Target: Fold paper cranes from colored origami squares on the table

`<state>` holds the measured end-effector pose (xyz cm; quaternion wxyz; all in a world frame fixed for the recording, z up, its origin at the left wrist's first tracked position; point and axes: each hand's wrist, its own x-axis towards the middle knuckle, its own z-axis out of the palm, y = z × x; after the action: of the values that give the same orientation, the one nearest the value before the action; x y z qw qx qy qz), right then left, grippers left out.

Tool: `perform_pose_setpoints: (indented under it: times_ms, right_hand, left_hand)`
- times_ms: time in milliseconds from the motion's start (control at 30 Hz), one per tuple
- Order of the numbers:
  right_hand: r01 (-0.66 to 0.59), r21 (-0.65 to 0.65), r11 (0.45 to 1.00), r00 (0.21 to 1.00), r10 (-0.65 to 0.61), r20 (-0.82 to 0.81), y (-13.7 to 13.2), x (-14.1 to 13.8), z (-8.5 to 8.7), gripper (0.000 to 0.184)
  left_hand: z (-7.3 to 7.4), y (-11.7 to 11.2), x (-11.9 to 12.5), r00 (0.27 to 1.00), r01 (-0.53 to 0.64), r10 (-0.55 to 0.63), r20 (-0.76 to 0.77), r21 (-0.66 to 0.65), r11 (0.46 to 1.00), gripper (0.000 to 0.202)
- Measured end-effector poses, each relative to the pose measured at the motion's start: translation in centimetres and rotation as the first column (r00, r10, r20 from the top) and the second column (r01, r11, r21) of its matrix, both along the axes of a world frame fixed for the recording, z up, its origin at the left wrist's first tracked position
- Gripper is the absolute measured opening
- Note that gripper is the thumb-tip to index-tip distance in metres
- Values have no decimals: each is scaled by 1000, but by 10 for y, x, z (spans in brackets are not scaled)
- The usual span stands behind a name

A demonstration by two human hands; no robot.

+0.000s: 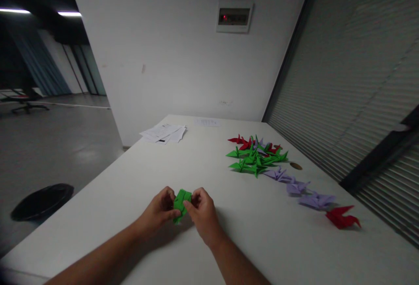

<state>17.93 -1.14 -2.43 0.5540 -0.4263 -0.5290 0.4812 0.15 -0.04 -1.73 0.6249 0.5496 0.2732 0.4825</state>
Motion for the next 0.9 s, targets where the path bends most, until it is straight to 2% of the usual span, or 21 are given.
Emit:
perform_pose_setpoints:
  times_ms: [200, 367, 467, 533, 700, 900]
  right_hand:
    - [-47, -63, 997, 998, 44, -47, -1, -2, 0, 43]
    - [-96, -95, 991, 994, 90, -68, -2, -3, 3, 45]
    - [-136, -105, 985, 988, 128, -82, -2, -3, 2, 45]
    - [-155, -112, 982, 987, 148, -68, -2, -3, 1, 44]
    - [-183, -95, 979, 983, 179, -46, -3, -2, 3, 48]
    - [-245, -97, 965, 969, 239, -70, -2, -4, 2, 46]
  left_hand:
    - [3, 1, -4, 1000, -3, 2, -25, -32, 999, 40]
    - [2, 1, -5, 998, 21, -15, 55, -117, 993, 32]
    - [1, 1, -4, 997, -8, 15, 70, -104, 995, 47]
    - [2, 1, -4, 999, -16, 18, 29, -69, 998, 56]
    - [8, 0, -4, 991, -8, 12, -134, 28, 1000, 30]
    - [12, 0, -5, 995, -50, 47, -85, -39, 998, 27]
